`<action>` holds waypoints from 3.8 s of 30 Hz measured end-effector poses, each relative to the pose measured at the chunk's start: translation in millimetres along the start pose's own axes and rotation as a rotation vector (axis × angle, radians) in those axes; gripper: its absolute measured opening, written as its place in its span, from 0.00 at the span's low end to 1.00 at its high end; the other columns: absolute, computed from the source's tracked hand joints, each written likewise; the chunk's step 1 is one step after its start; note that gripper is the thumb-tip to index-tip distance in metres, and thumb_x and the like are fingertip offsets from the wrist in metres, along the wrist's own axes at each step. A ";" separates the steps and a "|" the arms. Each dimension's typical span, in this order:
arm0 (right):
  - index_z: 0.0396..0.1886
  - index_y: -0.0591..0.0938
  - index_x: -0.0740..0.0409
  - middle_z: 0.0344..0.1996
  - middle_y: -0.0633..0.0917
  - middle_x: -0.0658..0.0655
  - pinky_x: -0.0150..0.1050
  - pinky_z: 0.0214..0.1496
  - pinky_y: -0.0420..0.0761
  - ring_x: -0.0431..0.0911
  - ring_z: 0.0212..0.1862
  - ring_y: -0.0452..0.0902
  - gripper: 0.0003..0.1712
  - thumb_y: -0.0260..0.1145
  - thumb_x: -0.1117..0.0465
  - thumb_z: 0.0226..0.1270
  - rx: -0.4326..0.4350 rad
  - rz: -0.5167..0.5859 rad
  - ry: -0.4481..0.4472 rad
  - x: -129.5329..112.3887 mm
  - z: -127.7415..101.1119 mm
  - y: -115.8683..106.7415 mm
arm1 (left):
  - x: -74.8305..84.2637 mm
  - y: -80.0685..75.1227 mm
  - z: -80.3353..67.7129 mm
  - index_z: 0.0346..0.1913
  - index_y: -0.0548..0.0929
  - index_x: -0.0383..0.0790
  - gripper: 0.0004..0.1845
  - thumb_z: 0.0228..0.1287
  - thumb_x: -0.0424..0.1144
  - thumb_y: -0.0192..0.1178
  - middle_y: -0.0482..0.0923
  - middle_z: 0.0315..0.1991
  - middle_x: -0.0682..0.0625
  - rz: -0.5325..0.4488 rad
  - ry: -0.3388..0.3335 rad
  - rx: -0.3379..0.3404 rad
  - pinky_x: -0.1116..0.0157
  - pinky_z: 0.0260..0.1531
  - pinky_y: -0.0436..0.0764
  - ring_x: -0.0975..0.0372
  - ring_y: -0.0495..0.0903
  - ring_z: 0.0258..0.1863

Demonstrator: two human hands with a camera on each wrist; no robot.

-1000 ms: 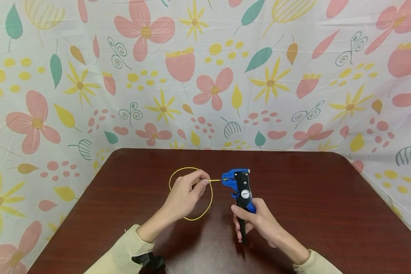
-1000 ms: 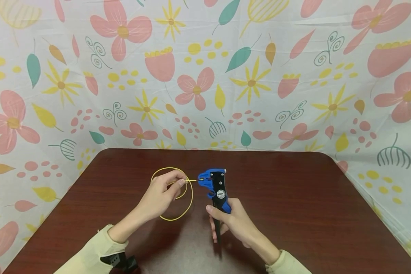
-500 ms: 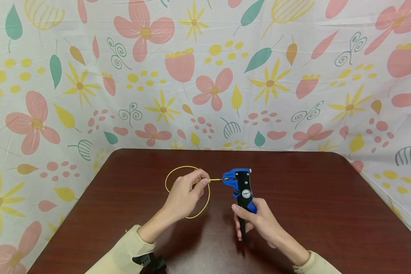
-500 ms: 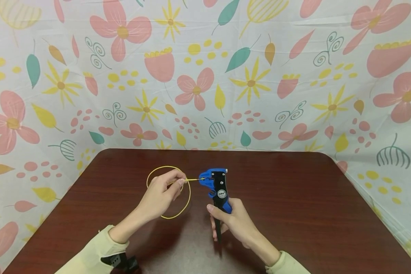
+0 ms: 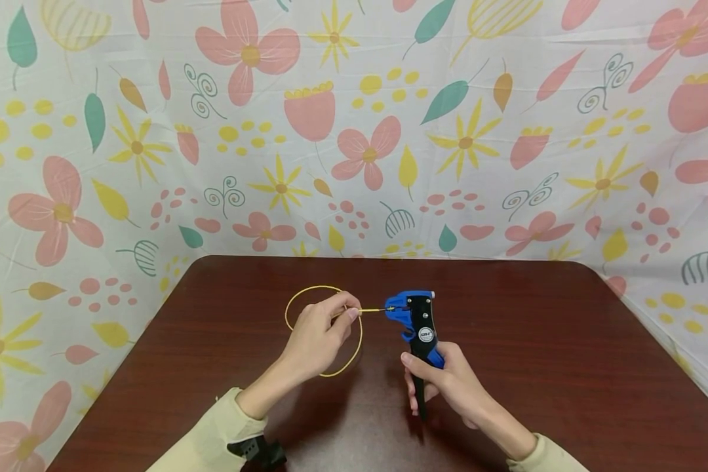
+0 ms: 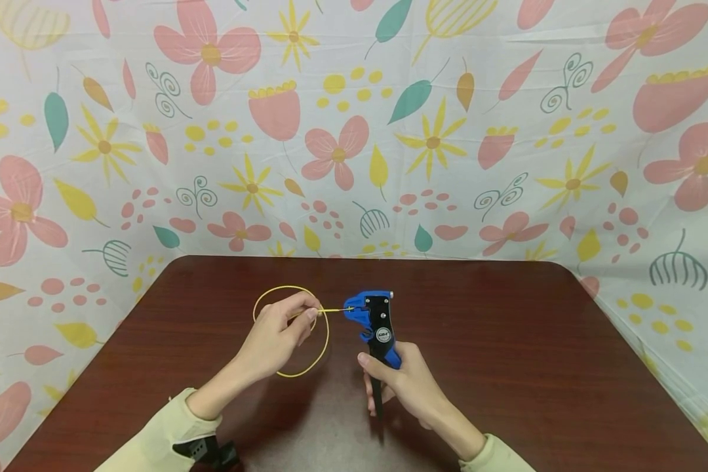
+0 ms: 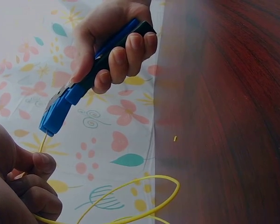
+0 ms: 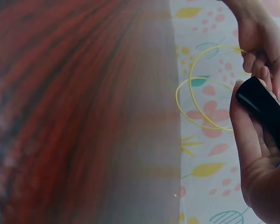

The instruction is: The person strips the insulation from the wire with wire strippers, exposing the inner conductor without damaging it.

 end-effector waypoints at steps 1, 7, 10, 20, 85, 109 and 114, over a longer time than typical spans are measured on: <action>0.43 0.74 0.75 0.24 0.81 0.67 0.62 0.28 0.86 0.53 0.21 0.84 0.17 0.60 0.61 0.83 0.002 -0.002 0.001 -0.2 0.0 -0.3 | -0.2 0.1 0.1 0.43 0.85 0.49 0.06 0.80 0.38 0.59 0.68 0.15 0.62 0.002 0.002 -0.001 0.64 0.26 0.72 0.69 0.67 0.13; 0.44 0.74 0.75 0.24 0.81 0.67 0.61 0.28 0.86 0.52 0.21 0.84 0.17 0.61 0.60 0.83 0.008 -0.010 0.005 -1.0 -0.1 -1.5 | 0.8 -0.3 -0.1 0.43 0.85 0.49 0.06 0.80 0.37 0.59 0.67 0.15 0.63 0.011 -0.001 -0.004 0.64 0.26 0.72 0.69 0.67 0.13; 0.44 0.74 0.75 0.24 0.81 0.66 0.62 0.28 0.86 0.53 0.21 0.84 0.17 0.60 0.60 0.83 0.009 -0.012 0.005 -1.3 -0.1 -1.7 | 0.9 -0.6 -0.1 0.44 0.85 0.48 0.06 0.80 0.37 0.58 0.68 0.15 0.63 0.016 -0.004 -0.002 0.64 0.26 0.71 0.69 0.67 0.13; 0.41 0.75 0.75 0.23 0.81 0.66 0.63 0.28 0.85 0.53 0.20 0.85 0.17 0.61 0.60 0.83 0.008 -0.005 0.009 -1.9 -0.5 -2.8 | 2.8 -1.2 0.3 0.44 0.85 0.48 0.06 0.80 0.37 0.58 0.68 0.15 0.62 0.010 -0.003 -0.006 0.64 0.26 0.72 0.70 0.67 0.13; 0.51 0.75 0.77 0.35 0.83 0.68 0.66 0.43 0.85 0.58 0.35 0.89 0.14 0.53 0.66 0.86 -0.275 0.064 0.023 -4.1 -4.5 -4.7 | 0.1 -5.6 -3.1 0.45 0.85 0.47 0.06 0.79 0.34 0.59 0.69 0.16 0.59 -0.076 -0.002 -0.081 0.66 0.27 0.72 0.67 0.67 0.15; 0.46 0.76 0.75 0.31 0.82 0.67 0.63 0.34 0.86 0.51 0.28 0.86 0.13 0.54 0.65 0.85 -0.258 0.038 0.000 -4.4 -6.0 -3.4 | -2.7 -3.6 -3.5 0.44 0.85 0.46 0.06 0.79 0.33 0.59 0.68 0.16 0.60 -0.058 0.001 -0.080 0.66 0.26 0.71 0.69 0.67 0.15; 0.45 0.76 0.76 0.29 0.82 0.67 0.63 0.33 0.86 0.49 0.27 0.86 0.14 0.54 0.65 0.85 -0.250 0.025 -0.002 -4.9 -6.1 -3.7 | -2.7 -3.9 -3.3 0.44 0.85 0.46 0.06 0.79 0.33 0.59 0.68 0.16 0.60 -0.056 0.006 -0.076 0.66 0.27 0.72 0.69 0.67 0.15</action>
Point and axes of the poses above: each hand's wrist, its own z-axis towards the middle knuckle, its own y-axis out of the palm, x = y × z, the point moved 7 cm from there along z, towards the middle knuckle
